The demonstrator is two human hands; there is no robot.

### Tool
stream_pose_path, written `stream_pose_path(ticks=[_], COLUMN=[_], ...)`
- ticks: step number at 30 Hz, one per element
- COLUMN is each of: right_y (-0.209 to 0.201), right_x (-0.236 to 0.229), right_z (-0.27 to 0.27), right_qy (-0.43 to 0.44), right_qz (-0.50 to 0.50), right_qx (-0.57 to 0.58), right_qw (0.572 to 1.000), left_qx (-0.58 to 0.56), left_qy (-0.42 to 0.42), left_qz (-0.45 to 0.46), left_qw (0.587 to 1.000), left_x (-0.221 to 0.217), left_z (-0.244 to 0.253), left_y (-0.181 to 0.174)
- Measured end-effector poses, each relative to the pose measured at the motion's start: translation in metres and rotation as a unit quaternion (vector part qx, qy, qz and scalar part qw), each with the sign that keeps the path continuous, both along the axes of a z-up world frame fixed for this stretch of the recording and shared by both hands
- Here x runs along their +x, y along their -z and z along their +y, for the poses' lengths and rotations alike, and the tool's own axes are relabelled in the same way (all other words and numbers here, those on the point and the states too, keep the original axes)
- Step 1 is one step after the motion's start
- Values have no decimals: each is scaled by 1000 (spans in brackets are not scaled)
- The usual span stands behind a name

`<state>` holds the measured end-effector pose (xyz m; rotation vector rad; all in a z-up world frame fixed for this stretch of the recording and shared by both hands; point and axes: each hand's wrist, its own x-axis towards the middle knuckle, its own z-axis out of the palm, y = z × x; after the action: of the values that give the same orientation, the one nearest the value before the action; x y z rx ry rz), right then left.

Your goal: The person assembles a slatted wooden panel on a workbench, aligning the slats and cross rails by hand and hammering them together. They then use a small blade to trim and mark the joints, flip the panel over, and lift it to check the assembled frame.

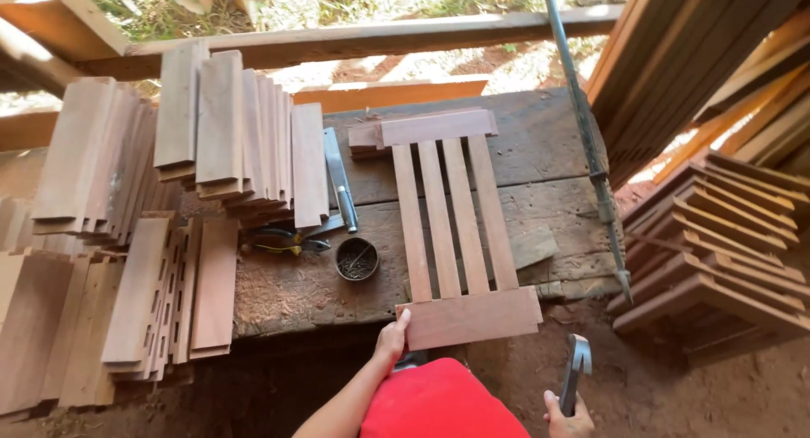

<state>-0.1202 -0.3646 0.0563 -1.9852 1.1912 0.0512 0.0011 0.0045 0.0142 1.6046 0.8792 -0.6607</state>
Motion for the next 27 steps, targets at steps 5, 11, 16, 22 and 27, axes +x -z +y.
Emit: stream_pose_path(ticks=[5, 11, 16, 22, 27], right_y=[17, -52, -70, -89, -86], right_x=[-39, -21, 27, 92, 129], right_z=[-6, 30, 45, 85, 108], right_qy=[-9, -68, -204, -216, -350], right_qz=[-4, 57, 77, 29, 72], right_qx=[20, 29, 68, 37, -5], right_qw=[1000, 996, 974, 975, 934], left_qx=[-75, -98, -63, -9, 5], left_qy=[-76, -116, -89, 0, 25], left_qz=[-17, -25, -18, -15, 4], left_qw=[994, 988, 994, 1000, 1000], left_x=[4, 11, 12, 16, 19], left_z=[-9, -17, -17, -20, -21], left_y=[-3, -19, -14, -48, -64])
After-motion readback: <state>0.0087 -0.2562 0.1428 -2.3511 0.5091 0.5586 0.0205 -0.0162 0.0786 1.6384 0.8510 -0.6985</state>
